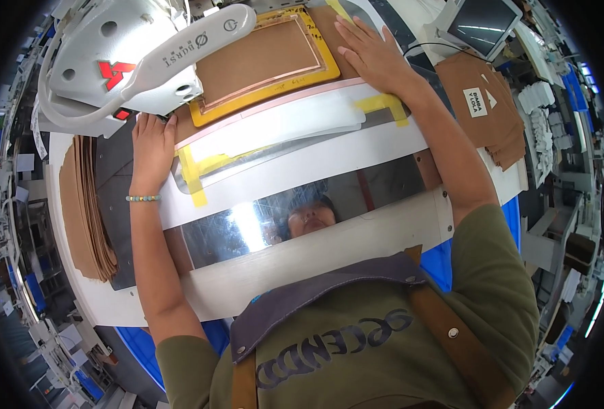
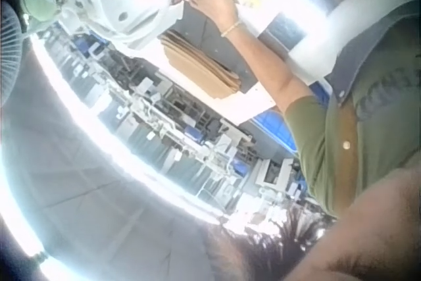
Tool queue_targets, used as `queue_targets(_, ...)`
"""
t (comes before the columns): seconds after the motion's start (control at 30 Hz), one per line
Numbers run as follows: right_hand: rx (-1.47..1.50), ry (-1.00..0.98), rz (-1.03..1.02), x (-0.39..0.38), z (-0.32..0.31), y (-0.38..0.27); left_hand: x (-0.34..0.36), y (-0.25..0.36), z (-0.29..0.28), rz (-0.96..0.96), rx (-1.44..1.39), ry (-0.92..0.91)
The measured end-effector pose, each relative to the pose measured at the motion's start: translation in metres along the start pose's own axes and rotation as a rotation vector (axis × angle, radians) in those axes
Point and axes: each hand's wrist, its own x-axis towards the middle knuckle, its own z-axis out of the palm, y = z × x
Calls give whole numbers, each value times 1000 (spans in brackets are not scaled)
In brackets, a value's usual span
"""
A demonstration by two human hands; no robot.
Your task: Sewing brand labels onto leather components using an industrial sewing machine.
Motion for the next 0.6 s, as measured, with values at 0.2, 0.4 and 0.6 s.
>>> queue_targets(0.2,-14,36,-2,-5,1,2,-1,3,-5,-16,-66,-20)
queue_targets(0.4,86,48,10,-8,-5,-1,-1,-1,1,-5,-60,0)
queue_targets(0.6,89,58,13,-8,-11,-5,-3,1,-3,-48,-53,-40)
